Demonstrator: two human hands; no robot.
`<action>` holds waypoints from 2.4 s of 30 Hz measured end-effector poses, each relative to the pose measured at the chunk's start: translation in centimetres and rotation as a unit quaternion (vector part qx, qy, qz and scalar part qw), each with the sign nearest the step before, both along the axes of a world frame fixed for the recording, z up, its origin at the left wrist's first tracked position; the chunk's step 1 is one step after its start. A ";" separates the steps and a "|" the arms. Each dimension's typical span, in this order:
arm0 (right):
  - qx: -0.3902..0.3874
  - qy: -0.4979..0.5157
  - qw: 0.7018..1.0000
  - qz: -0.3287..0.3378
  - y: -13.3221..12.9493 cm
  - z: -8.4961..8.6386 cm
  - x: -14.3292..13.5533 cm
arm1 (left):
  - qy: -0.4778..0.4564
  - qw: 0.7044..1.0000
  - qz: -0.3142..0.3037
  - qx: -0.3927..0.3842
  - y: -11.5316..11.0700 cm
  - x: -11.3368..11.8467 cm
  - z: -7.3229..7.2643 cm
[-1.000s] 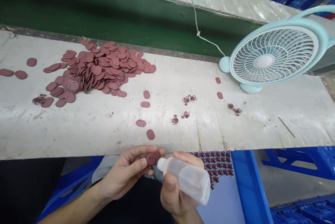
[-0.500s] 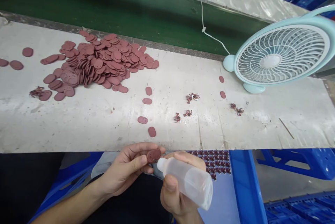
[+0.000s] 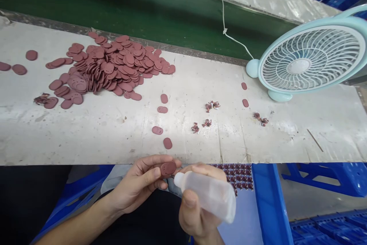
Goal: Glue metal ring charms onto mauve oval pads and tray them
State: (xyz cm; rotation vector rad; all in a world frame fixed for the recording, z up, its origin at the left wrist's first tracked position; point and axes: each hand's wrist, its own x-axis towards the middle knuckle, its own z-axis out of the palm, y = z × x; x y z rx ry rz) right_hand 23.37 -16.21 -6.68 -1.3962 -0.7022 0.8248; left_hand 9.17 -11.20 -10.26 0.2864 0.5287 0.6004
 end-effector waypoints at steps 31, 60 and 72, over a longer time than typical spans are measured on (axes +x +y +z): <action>-0.174 -0.441 0.877 0.078 7.6 -4.4 6.6 | 0.058 0.998 0.037 -0.010 1.0 -1.1 0.3; -0.148 0.008 0.968 0.201 1.2 1.0 1.4 | 0.115 0.982 0.088 0.123 0.2 -0.3 0.3; -0.117 0.010 0.975 0.189 0.7 0.4 1.5 | 0.154 0.975 0.086 0.136 -0.2 0.0 0.1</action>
